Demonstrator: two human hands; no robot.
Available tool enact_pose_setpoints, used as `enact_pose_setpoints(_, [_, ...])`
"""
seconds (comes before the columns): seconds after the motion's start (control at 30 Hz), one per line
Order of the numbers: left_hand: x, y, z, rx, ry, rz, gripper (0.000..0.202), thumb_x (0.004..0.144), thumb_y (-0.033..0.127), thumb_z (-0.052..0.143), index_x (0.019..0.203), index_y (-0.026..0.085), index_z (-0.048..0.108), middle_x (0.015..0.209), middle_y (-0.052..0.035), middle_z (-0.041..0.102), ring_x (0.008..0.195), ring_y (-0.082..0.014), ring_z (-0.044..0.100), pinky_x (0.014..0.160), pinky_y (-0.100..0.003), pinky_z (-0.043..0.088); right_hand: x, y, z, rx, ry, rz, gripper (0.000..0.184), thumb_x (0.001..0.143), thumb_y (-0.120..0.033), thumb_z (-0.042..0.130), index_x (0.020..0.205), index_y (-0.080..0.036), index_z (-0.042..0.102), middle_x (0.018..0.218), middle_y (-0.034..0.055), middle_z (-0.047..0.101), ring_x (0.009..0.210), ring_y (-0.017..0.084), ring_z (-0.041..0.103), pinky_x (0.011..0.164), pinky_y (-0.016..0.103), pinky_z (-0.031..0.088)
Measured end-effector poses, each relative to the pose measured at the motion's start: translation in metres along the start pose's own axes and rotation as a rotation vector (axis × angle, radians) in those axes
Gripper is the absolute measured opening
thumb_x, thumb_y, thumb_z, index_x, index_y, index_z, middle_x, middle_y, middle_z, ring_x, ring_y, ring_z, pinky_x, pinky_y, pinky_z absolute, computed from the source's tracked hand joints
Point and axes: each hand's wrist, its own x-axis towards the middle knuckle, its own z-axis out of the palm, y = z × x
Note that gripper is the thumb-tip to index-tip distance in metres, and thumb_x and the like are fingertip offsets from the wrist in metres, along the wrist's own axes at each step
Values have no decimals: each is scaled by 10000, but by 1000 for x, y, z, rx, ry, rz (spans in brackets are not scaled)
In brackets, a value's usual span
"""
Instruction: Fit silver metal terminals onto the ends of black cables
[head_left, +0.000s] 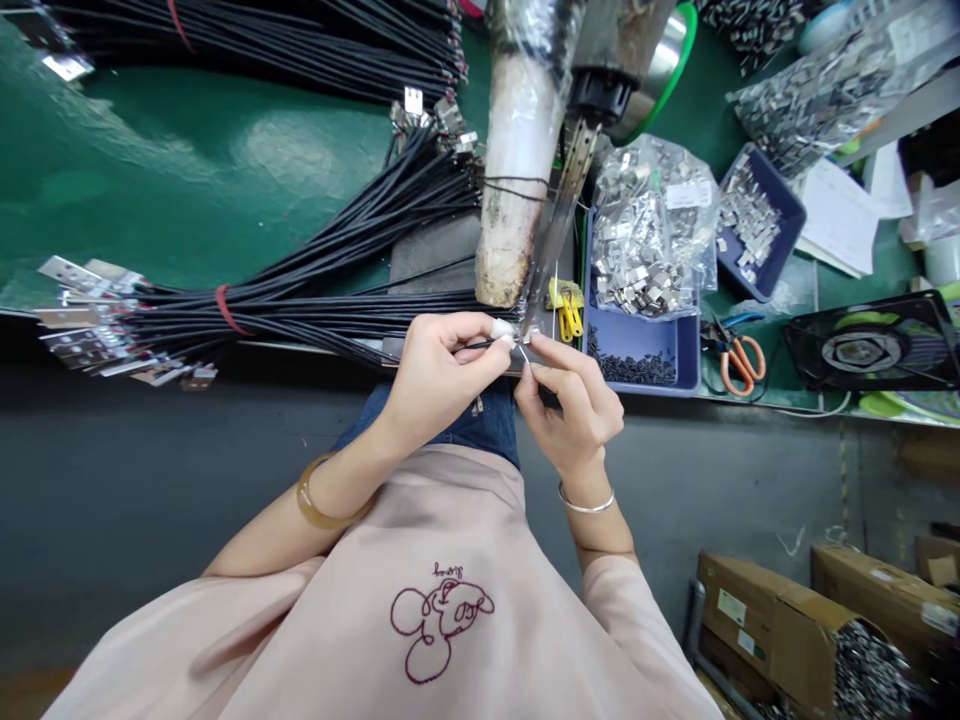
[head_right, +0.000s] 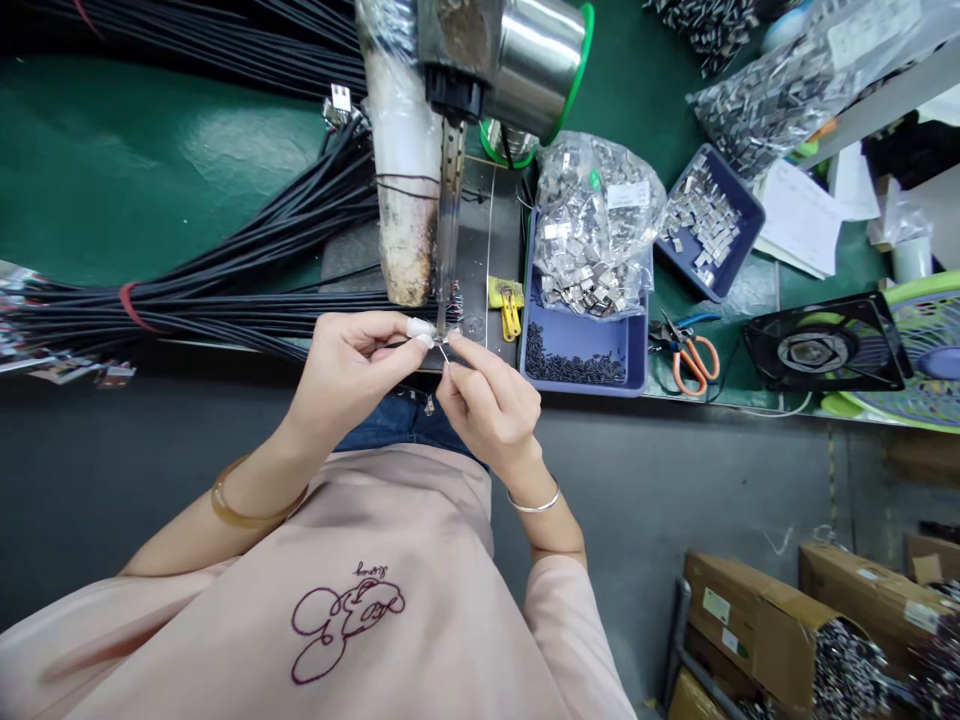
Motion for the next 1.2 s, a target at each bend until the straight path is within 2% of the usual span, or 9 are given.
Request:
enact_pose_setpoints(0.13, [0,-1,0,20,-8,-15,110,738,156,627,661,136,704,554,37,483,498,-46,302,428,-170,253,-3,1,-1,-5,-4,-29,167,865,-112,672,902,-260,603,1045,62,809,883,164,785,731,262,659])
enact_pose_setpoints(0.3, [-2,-2,0,45,-28,8,119,756,163,622,676,135,705,527,49,433,486,-43,274,430,-180,222,-4,1,-2,6,3,-15,162,874,-127,675,929,-268,616,1038,43,808,873,170,787,727,279,669])
enact_pose_setpoints(0.37, [-4,-3,-1,87,-41,46,122,770,162,624,695,136,715,538,45,459,487,-46,299,438,-188,230,-2,0,-4,48,14,57,164,876,-121,675,937,-267,633,1047,40,803,903,171,782,733,283,668])
enact_pose_setpoints(0.47, [-7,-5,-3,169,-40,147,131,799,149,621,732,144,734,602,28,529,517,-57,356,472,-207,270,2,-2,-7,214,-43,260,124,896,-126,654,918,-249,655,1052,36,788,918,163,772,697,269,658])
enact_pose_setpoints(0.53, [-8,-6,-3,219,-11,208,138,804,136,615,719,152,723,602,30,509,527,-65,356,498,-227,285,4,-4,-9,330,-101,377,94,908,-144,640,889,-235,657,1026,27,777,879,149,764,677,260,649])
enact_pose_setpoints(0.6, [-9,-7,-2,252,25,232,142,800,131,614,686,158,693,582,38,454,526,-72,343,516,-245,288,6,-5,-9,379,-121,425,84,905,-158,644,861,-229,653,1015,21,764,871,146,753,702,276,647])
enact_pose_setpoints(0.77, [-7,-8,0,247,49,217,132,788,132,617,665,167,648,584,45,403,525,-75,335,522,-259,281,7,-5,-9,319,-110,363,101,891,-135,644,856,-229,654,1009,23,759,961,167,737,814,336,633])
enact_pose_setpoints(0.97, [-5,-6,1,193,55,181,139,787,108,613,662,166,629,589,46,413,527,-71,320,511,-253,276,10,-1,-6,300,-109,304,119,884,-112,649,870,-229,651,1025,33,765,971,169,736,807,330,621])
enact_pose_setpoints(1.2, [-5,-4,2,197,81,206,122,772,109,609,668,168,633,586,46,419,529,-71,328,512,-249,287,12,-2,-8,260,-100,252,131,889,-121,649,873,-252,649,1034,21,764,969,174,735,861,359,612])
